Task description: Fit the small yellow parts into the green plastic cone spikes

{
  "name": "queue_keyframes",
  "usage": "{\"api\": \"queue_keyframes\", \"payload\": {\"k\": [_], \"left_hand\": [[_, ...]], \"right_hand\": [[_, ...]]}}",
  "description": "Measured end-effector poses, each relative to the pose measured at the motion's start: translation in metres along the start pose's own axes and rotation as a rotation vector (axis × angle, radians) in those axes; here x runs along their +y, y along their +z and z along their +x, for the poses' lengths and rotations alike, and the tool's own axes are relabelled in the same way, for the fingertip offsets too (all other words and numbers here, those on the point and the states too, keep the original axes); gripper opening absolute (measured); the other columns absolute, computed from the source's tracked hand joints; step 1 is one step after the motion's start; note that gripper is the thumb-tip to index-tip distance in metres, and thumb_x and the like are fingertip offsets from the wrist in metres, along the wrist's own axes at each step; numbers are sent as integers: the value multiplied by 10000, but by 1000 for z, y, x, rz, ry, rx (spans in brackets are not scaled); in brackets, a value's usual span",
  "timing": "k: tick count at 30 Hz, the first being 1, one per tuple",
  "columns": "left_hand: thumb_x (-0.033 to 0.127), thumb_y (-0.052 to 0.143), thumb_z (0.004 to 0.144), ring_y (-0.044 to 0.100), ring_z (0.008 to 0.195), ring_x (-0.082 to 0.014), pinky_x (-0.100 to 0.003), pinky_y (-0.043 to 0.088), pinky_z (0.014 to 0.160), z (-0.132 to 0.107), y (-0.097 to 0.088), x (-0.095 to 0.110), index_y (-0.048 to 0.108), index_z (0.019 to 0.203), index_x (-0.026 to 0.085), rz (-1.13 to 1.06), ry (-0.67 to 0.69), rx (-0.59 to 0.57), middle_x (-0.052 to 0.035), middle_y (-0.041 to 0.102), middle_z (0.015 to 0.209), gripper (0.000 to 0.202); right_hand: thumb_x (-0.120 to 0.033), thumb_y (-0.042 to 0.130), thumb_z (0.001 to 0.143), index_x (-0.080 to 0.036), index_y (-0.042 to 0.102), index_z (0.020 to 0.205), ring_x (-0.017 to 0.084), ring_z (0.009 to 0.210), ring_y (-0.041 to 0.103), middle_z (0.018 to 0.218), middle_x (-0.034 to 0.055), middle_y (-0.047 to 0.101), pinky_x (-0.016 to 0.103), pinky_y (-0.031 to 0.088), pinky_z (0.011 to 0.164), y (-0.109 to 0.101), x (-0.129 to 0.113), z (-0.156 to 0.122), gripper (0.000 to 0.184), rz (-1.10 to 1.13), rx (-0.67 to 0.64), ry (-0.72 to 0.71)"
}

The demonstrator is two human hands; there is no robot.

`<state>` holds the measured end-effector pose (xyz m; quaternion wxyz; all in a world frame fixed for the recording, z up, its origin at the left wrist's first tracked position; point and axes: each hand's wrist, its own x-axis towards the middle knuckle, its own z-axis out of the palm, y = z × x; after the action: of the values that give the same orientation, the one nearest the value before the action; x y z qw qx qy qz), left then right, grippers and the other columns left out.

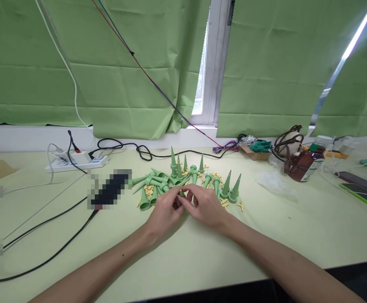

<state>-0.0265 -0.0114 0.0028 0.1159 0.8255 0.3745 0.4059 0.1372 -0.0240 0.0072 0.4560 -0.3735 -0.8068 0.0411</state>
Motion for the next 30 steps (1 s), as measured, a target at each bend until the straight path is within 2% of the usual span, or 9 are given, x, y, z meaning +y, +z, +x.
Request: {"api": "queue_keyframes", "payload": {"k": [3,7,11,13,16,18,22,26,30], "left_hand": [[60,529,791,565,613,-116,-224,434,565,-1,0,0,590,1014,190,-16,-26,-25,21,644,754,265],[78,542,809,567,608,-110,-221,439,563,-1,0,2,568,1063,192,-8,-17,-45,17,647,777,280],[97,582,796,559,589,-82,-208,452,541,0,-1,4,513,1175,197,-14,0,-20,-18,651,957,398],[118,579,818,552,577,-66,-201,453,528,1,-1,4,491,1185,198,-24,28,18,-36,627,1031,386],[157,532,883,504,536,-49,-200,436,520,1,-2,3,532,1027,187,0,97,18,-25,603,975,147],[163,503,906,474,519,-49,-202,416,518,0,-2,2,556,898,178,22,142,-63,-8,592,884,55],[177,498,912,467,531,-71,-212,380,507,-3,0,6,598,805,165,47,206,-239,-7,577,764,147],[194,483,926,452,538,-91,-238,349,518,-5,1,11,615,755,165,109,268,-310,-3,551,686,218],[214,472,943,412,516,-94,-262,319,526,-7,1,11,553,646,168,145,298,-347,10,497,617,311]], "right_hand": [[-217,548,928,-184,615,1065,118,601,572,794,16,680,240,425,587,-1,0,1,156,14,-10,-3],[-200,520,933,-180,605,1010,125,601,554,758,17,653,240,405,569,0,3,1,116,16,-25,-17],[-186,496,933,-179,565,899,121,573,507,704,5,599,241,353,530,-3,9,4,77,-30,3,-36],[-189,488,935,-178,546,875,119,561,488,690,2,582,245,341,526,-7,14,7,84,-70,29,-55],[-189,484,935,-177,531,873,120,565,479,702,10,577,249,340,538,-15,24,11,79,-135,83,-52],[-195,471,943,-179,526,881,125,583,484,718,17,578,251,343,549,-20,30,13,84,-174,118,-43],[-193,451,954,-183,518,884,123,571,464,742,21,577,247,341,542,-23,37,15,97,-224,94,-24],[-173,439,958,-178,528,978,124,595,492,803,34,598,239,361,554,-23,38,15,92,-224,63,-24],[-172,440,962,-179,542,998,124,602,489,815,33,592,236,360,555,-23,37,14,109,-229,53,-22]]}}
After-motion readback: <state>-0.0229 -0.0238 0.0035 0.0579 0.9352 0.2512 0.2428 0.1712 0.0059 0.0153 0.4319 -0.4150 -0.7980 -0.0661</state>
